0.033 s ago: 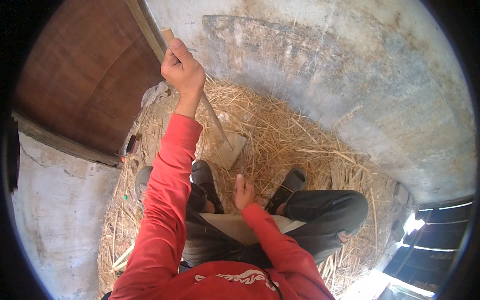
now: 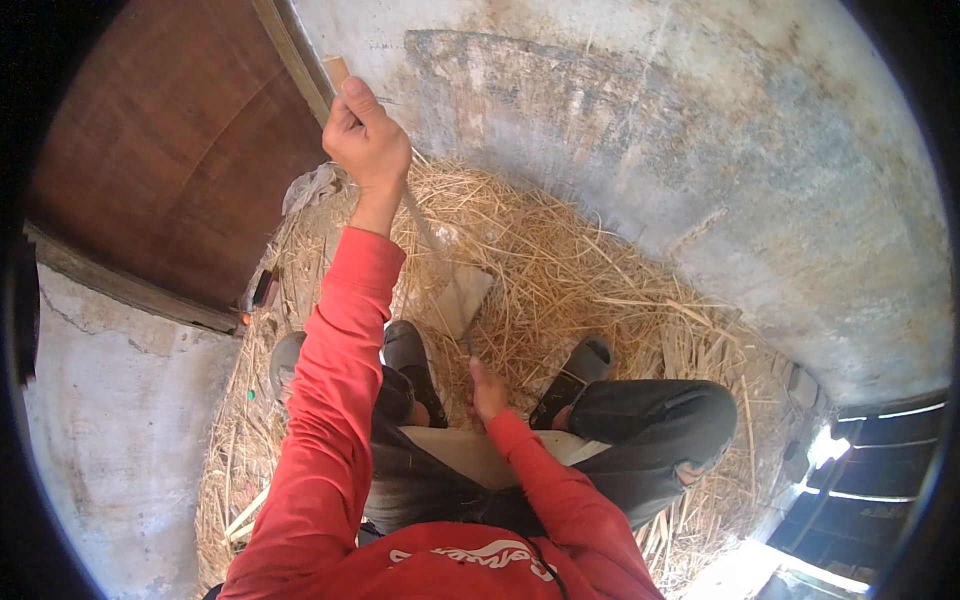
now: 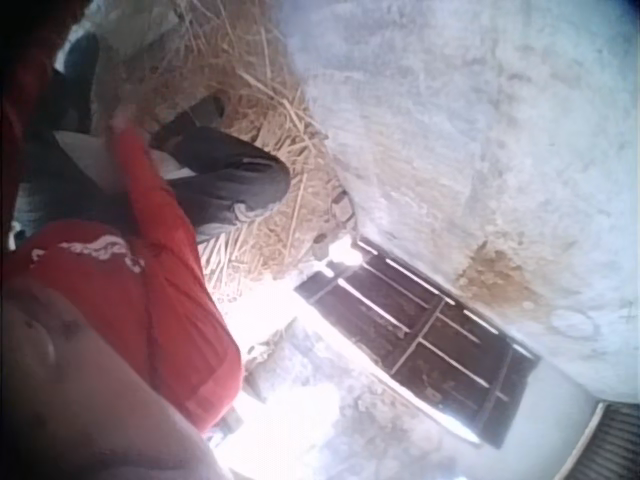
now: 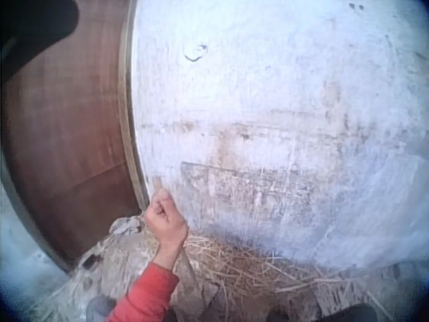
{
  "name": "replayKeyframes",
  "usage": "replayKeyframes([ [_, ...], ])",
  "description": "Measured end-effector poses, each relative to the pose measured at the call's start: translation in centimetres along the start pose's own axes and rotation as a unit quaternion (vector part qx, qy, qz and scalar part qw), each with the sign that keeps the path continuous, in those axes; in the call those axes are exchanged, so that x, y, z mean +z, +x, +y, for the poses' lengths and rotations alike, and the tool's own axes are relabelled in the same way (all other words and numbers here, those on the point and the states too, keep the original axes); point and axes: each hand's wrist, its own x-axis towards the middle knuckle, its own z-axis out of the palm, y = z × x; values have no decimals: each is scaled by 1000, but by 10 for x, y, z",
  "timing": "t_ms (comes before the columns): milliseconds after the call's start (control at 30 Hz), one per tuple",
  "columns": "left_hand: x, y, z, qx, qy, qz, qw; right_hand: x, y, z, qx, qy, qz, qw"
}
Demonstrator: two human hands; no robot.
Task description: The person uses a large blade to shave and carve a long piece of wood while sitting on a floor covered in straw. They hold the wood steady and repeatedly scrape the blade along its length to refine its shape.
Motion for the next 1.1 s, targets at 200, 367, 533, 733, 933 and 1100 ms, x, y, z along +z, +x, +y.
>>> replayKeyframes([
  [200,-16,-3,-16,-19,-52,-13,998,2,-14,-44,27,71,27,997],
  [367,-29,7,-18,-71,-111,-24,991,3,-31,-76,-258,92,-24,962],
  [533,-33,4,-18,-48,-121,-46,990,-17,52,37,-306,-127,74,941],
  [733,-49,-7,9,-112,-213,-81,967,-23,38,21,35,-103,73,991],
  [933,-52,-1,17,-134,-250,-177,942,-34,22,-4,0,-172,28,985],
  [1100,-50,12,3,-158,-287,-168,930,-11,-8,-53,-257,-156,30,953],
])
